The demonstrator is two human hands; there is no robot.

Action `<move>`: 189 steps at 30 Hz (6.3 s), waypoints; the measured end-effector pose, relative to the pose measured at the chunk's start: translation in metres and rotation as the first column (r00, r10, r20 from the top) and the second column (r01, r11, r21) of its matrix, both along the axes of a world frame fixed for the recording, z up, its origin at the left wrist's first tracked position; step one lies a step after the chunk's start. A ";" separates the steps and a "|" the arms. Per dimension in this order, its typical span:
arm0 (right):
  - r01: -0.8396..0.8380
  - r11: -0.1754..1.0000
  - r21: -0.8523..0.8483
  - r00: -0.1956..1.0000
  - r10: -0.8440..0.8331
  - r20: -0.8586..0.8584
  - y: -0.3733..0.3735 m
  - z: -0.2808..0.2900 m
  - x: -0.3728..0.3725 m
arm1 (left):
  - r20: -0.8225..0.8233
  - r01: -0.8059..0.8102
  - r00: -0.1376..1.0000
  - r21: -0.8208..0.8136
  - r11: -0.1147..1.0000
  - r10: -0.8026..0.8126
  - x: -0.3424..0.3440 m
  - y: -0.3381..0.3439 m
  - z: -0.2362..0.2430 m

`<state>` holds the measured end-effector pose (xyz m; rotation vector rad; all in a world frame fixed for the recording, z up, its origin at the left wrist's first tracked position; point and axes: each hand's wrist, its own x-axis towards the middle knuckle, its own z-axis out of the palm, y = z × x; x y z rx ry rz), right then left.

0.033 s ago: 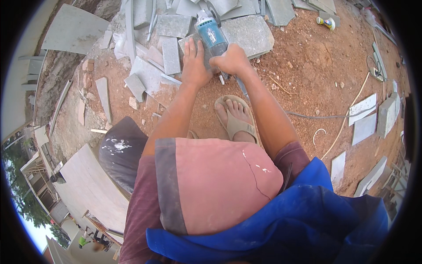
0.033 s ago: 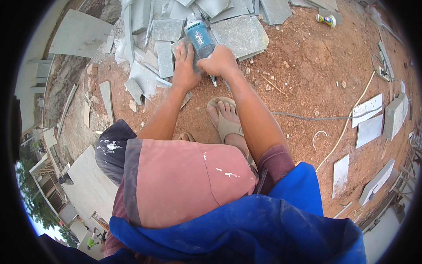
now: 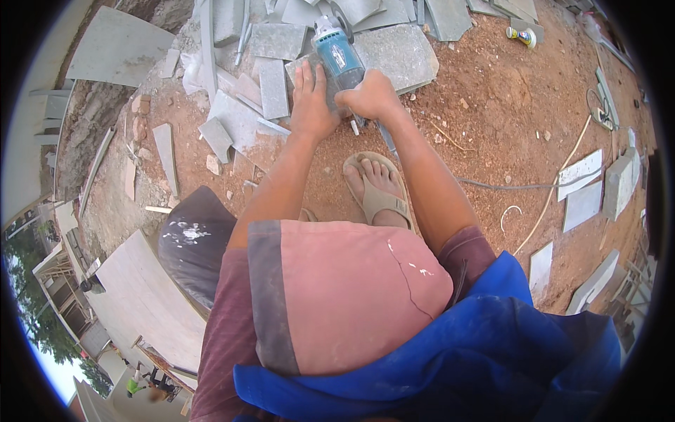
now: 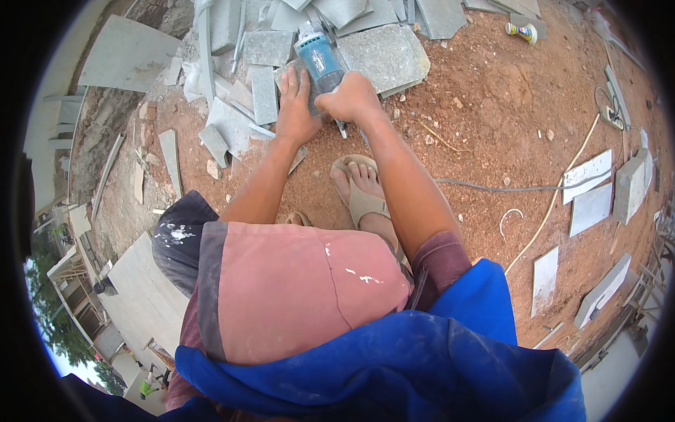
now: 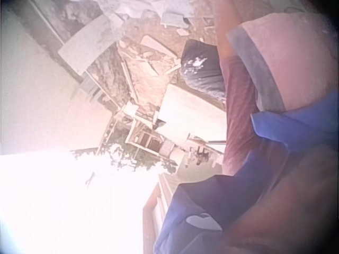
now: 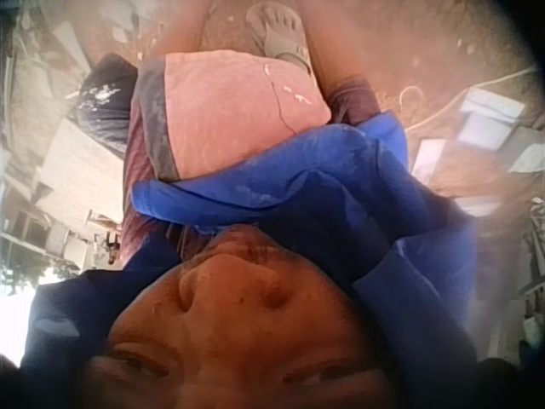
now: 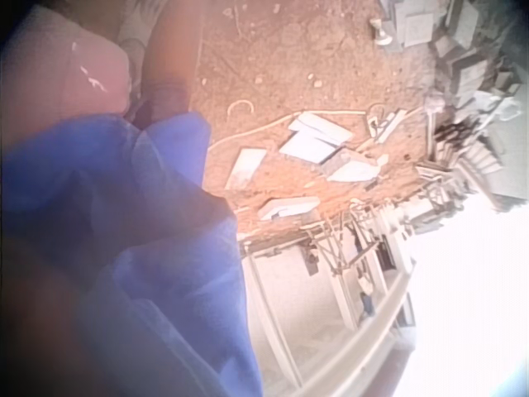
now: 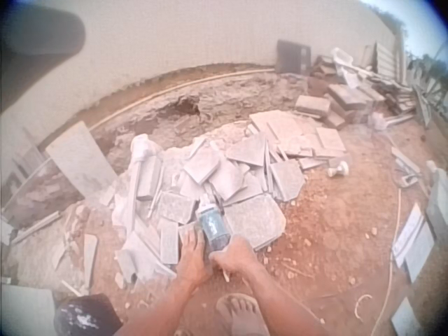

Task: The person uses an angle grinder to cut rectangular ceramic tiles on a dirt ground. They hold the tile with one hand and guide the grinder with the other, creating straight cuts. After cutting, the person discards the offcuts and continues with the next tile.

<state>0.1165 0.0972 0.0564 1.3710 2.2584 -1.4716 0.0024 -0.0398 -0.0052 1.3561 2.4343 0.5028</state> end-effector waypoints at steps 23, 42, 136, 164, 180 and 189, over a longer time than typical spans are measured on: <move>0.003 1.000 0.019 1.000 -0.003 -0.004 -0.006 -0.002 0.008 | -0.001 -0.016 1.000 -0.031 0.999 0.016 0.002 0.002 0.006; -0.032 0.995 -0.094 0.999 0.030 -0.022 0.005 0.003 0.012 | -0.022 -0.004 1.000 -0.027 1.000 0.003 0.002 0.002 0.001; -0.046 0.994 -0.096 0.997 0.051 0.057 -0.007 0.018 0.032 | -0.043 -0.030 0.999 -0.034 0.999 0.029 0.009 0.001 -0.001; -0.009 0.996 -0.091 0.996 0.016 0.083 -0.016 0.017 0.042 | -0.042 -0.026 0.999 -0.037 0.999 0.024 0.009 0.002 0.000; -0.019 0.994 -0.106 0.995 0.030 0.097 -0.017 0.022 0.047 | -0.043 -0.031 0.999 -0.048 0.998 0.029 0.012 0.001 0.000; -0.019 0.995 -0.102 0.997 0.027 0.071 -0.017 0.011 0.049 | -0.021 -0.034 0.999 -0.058 0.998 0.033 0.011 0.002 0.005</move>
